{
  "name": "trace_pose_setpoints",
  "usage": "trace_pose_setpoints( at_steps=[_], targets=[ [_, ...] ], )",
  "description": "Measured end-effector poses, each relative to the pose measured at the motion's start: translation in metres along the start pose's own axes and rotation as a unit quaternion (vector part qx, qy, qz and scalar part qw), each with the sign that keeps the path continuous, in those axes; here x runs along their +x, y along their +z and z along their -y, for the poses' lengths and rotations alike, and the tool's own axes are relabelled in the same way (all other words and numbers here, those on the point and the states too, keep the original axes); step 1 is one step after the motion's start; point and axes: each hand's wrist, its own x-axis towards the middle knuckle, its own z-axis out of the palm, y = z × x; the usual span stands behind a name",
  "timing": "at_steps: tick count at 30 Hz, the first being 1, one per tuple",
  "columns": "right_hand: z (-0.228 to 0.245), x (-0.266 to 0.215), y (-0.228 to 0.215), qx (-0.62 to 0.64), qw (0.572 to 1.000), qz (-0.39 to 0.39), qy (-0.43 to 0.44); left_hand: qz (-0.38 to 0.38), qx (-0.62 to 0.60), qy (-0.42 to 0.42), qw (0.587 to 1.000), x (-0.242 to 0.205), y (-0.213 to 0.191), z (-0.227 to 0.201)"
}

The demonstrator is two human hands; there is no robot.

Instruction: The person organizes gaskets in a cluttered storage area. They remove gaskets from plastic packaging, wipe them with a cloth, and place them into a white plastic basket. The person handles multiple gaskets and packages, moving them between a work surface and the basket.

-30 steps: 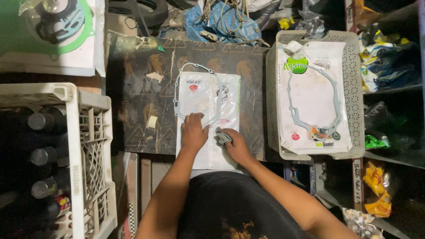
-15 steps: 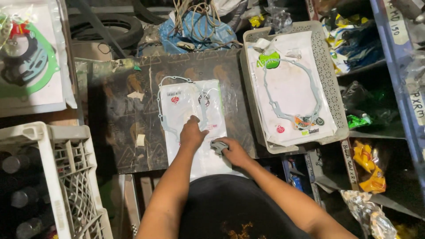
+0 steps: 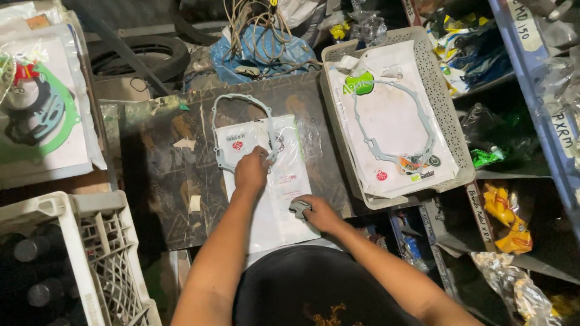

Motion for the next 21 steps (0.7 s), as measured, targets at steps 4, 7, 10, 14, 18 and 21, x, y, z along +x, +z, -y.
trace_pose_setpoints(
  at_steps=[4, 7, 10, 14, 18, 21],
  targets=[
    [-0.012, -0.004, 0.005, -0.004, 1.0, -0.025, -0.015, 0.008, 0.151, 0.104, 0.983, -0.032, -0.008, -0.024],
    [-0.023, -0.001, 0.009, -0.048, 0.973, -0.142, -0.177, 0.006, 0.204, 0.217, 0.955, -0.048, 0.025, 0.004],
    [-0.002, 0.004, -0.002, -0.04, 0.939, -0.195, -0.28, 0.021, 0.202, 0.22, 0.954, -0.075, 0.038, 0.012],
    [0.003, 0.009, 0.001, -0.038, 0.937, -0.181, -0.296, 0.024, 0.143, 0.195, 0.97, -0.097, 0.056, 0.031],
    [-0.025, 0.022, 0.011, -0.05, 0.952, -0.11, -0.28, -0.038, -0.021, 0.088, 0.995, -0.106, 0.047, 0.045],
    [0.001, 0.014, 0.004, -0.05, 0.956, -0.089, -0.276, -0.108, -0.04, 0.04, 0.993, -0.078, 0.043, 0.062]
  ],
)
